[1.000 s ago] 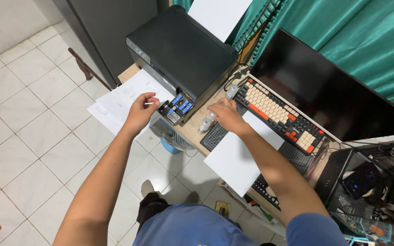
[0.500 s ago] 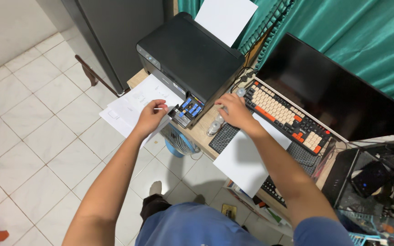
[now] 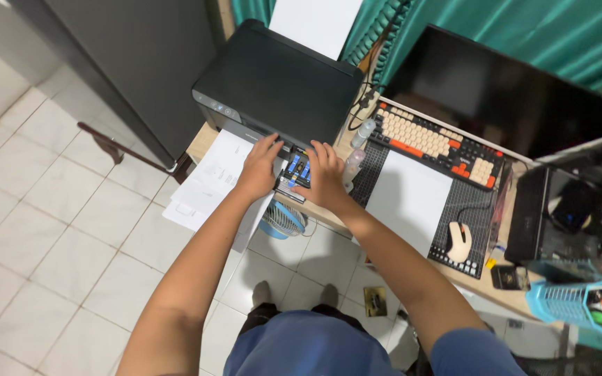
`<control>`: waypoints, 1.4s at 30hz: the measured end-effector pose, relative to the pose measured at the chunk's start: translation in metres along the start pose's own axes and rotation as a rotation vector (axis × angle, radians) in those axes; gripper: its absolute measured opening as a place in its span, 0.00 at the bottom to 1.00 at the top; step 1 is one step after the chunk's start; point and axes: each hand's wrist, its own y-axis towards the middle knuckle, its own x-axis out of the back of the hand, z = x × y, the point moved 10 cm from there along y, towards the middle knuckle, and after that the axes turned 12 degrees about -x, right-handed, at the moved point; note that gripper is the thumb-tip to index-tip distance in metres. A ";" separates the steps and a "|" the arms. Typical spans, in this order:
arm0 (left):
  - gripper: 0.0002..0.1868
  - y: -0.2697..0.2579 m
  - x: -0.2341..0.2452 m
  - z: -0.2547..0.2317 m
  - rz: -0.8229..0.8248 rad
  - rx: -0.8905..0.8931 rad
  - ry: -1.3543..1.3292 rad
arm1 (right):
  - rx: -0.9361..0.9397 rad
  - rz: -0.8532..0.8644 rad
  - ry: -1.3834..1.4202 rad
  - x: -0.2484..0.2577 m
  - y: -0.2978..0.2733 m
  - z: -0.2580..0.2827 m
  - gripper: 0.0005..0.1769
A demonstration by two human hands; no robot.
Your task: The person refills multiple printer ink cartridges using small bottles and a syringe. They open the cartridge caps, inject ink into each cartridge, and place them back into the printer's cartridge tray. The person handles yellow, magenta, and cyan cartridges sequentially.
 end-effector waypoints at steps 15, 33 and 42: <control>0.41 0.026 -0.030 0.028 0.281 -0.108 0.181 | -0.117 -0.079 -0.085 -0.010 0.007 -0.014 0.44; 0.43 0.026 -0.035 0.029 0.392 -0.047 0.257 | 0.036 -0.045 -0.206 0.004 0.001 -0.004 0.26; 0.43 0.025 -0.037 0.030 0.409 -0.033 0.249 | 0.035 -0.041 -0.286 0.000 0.002 -0.001 0.23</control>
